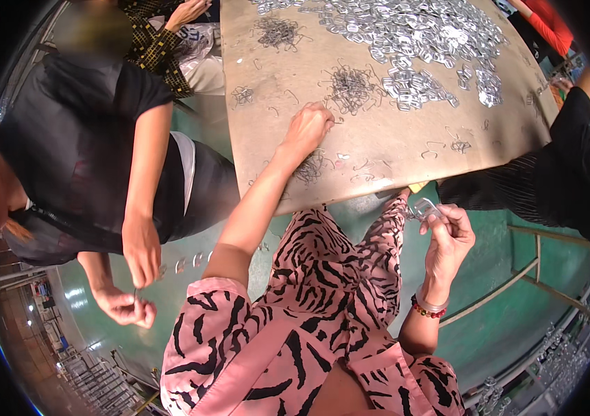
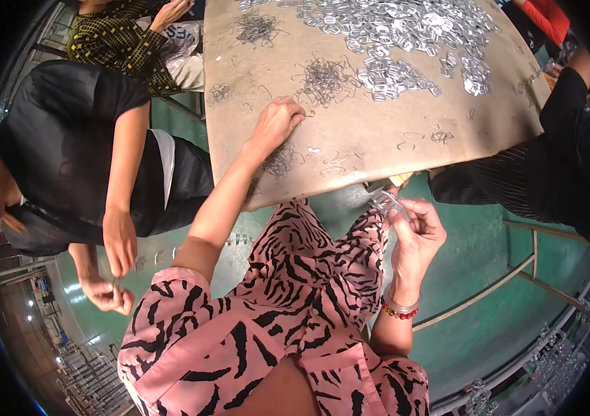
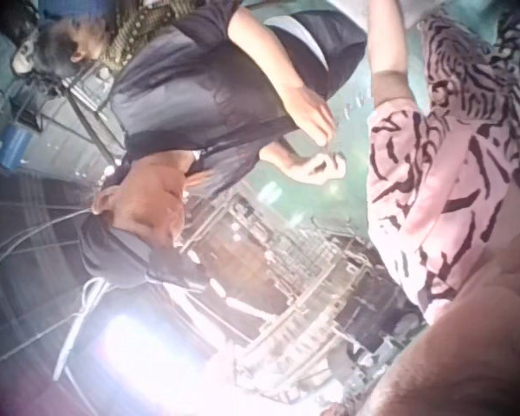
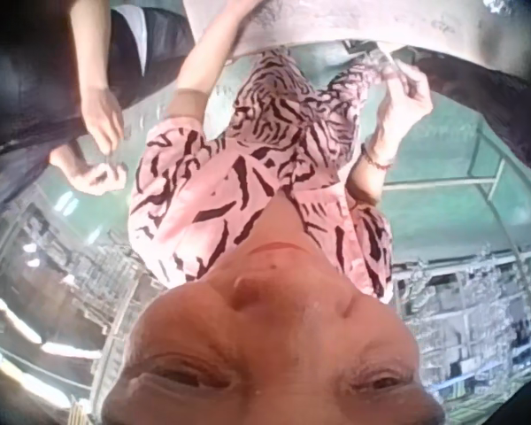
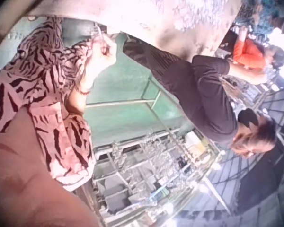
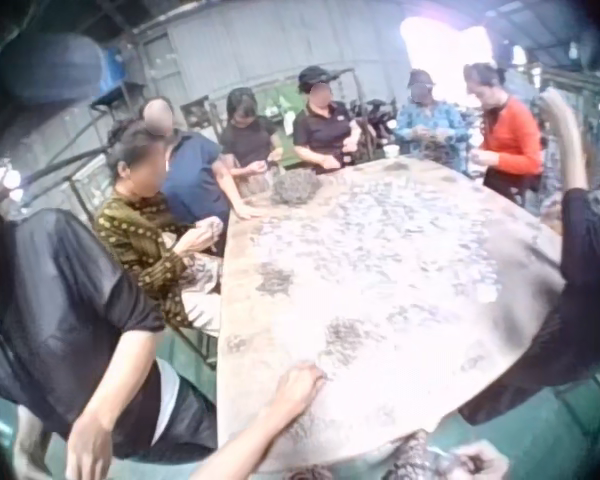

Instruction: The person sorts through a pile of small metal buckles on a table, picking them up individually and placing them into smaller clusters or onto a chain.

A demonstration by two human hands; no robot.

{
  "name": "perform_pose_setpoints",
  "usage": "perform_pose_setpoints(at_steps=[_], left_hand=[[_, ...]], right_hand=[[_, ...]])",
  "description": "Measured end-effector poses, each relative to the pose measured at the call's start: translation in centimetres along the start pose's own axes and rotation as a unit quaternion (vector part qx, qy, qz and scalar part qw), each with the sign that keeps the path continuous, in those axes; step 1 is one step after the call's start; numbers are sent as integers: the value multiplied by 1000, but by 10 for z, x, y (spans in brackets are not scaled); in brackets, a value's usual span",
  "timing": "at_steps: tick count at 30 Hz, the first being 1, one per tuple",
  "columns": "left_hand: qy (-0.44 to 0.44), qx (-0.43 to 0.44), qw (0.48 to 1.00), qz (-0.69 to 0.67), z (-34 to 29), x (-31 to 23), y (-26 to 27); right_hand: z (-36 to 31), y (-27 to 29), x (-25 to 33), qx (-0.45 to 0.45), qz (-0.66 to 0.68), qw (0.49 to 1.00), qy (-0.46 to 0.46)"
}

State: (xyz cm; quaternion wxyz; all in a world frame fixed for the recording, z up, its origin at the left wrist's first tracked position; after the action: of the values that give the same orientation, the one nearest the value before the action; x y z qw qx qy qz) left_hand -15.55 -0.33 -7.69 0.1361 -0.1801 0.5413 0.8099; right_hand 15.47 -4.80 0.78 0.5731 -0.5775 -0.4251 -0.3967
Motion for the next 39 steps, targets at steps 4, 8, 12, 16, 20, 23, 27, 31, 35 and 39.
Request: perform_pose_setpoints(at_steps=[4, 8, 12, 16, 20, 23, 27, 31, 35, 39], left_hand=[[-48, -17, 995, 84, 1, 1, -13], [-30, -35, 996, 75, 10, -2, -7], [-13, -68, 997, -19, 17, -25, 23], [111, 24, 953, -281, -1, -94, 52], [50, 60, 847, -526, -56, -168, 58], [-83, -14, 904, -419, -70, -191, 59], [-79, -78, 922, -371, -73, -197, 37], [-46, -35, 906, -419, -69, -201, 31], [-7, -17, 877, -479, -67, -194, 27], [1, 0, 863, -505, -65, -187, 29]], right_hand=[[-2, 2, -3, -10, 7, 1000, 0], [-4, 2, -2, -8, -22, 999, 21], [-11, 5, 4, 0, -28, 999, 31], [-18, 6, 5, -11, -79, 996, 43], [-24, 3, 3, -31, -76, 996, 41], [-23, 1, -1, -32, -78, 995, 48], [-23, 1, 2, -59, -84, 993, 63], [-22, 3, 5, -21, -139, 985, 95], [-12, 4, 8, 31, -180, 976, 120], [48, 12, 17, 12, -216, 973, 73]])
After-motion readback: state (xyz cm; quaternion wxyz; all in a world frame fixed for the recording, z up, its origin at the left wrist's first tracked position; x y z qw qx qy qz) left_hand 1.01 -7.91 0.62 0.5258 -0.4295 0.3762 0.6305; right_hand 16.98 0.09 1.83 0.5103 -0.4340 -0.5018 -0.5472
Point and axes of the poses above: each hand's wrist, its own z-axis towards the middle knuckle, its own y-axis out of the back of the hand, x = y × z, the point moved 2 cm from there along z, towards the middle knuckle, and after that the axes turned 7 degrees about -x, right-handed, at the moved point
